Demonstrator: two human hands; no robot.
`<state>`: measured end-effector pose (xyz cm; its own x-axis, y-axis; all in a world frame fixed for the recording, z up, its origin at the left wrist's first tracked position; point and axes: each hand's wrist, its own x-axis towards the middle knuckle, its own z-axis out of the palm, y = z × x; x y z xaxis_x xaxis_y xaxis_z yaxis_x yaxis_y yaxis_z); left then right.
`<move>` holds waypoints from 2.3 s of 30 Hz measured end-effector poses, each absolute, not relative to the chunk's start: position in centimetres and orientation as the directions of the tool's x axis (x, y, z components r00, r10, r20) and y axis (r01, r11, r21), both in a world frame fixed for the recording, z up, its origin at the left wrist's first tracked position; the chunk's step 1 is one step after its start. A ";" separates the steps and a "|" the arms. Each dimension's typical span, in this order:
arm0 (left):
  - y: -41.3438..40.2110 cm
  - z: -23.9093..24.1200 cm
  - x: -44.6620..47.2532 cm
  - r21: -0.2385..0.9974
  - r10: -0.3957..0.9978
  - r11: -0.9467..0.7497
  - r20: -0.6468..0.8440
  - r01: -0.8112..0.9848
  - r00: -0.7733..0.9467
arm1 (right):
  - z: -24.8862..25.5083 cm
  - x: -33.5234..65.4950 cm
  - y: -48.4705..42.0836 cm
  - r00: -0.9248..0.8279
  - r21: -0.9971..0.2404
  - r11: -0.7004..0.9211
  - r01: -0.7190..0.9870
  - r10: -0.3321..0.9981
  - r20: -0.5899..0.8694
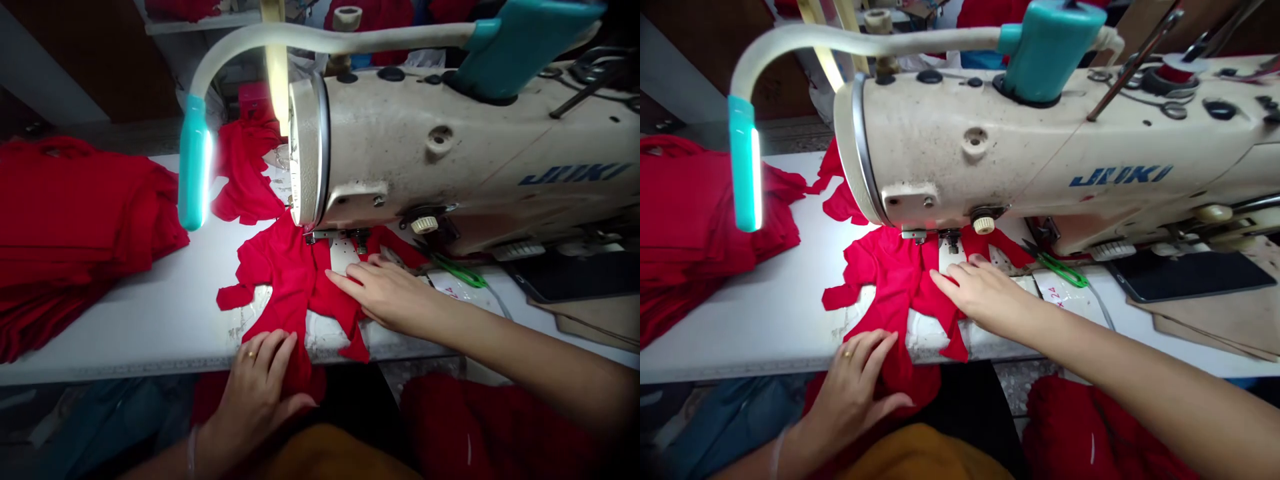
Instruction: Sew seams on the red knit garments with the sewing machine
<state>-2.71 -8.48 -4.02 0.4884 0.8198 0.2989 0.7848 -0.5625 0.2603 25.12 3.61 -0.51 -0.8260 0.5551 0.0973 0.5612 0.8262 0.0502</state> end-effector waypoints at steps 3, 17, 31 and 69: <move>-10.6 -7.3 -3.6 0.130 0.865 -0.431 0.339 0.893 0.369 | -0.4 24.8 3.4 -0.896 0.120 0.898 0.424 0.397 0.196; -4.0 1.2 -7.4 0.279 0.603 -0.790 0.512 0.546 0.611 | 0.8 16.3 -6.7 -0.582 -0.244 0.797 0.552 0.578 0.572; -5.6 4.1 -11.8 -0.104 0.545 -0.807 0.249 0.582 0.800 | -0.5 18.7 -9.0 -0.735 -0.251 0.886 0.389 0.463 0.496; -6.5 -3.9 1.1 0.293 0.681 -0.719 0.478 0.630 0.555 | -8.7 23.4 -7.0 -0.586 -0.138 0.836 0.531 0.481 0.652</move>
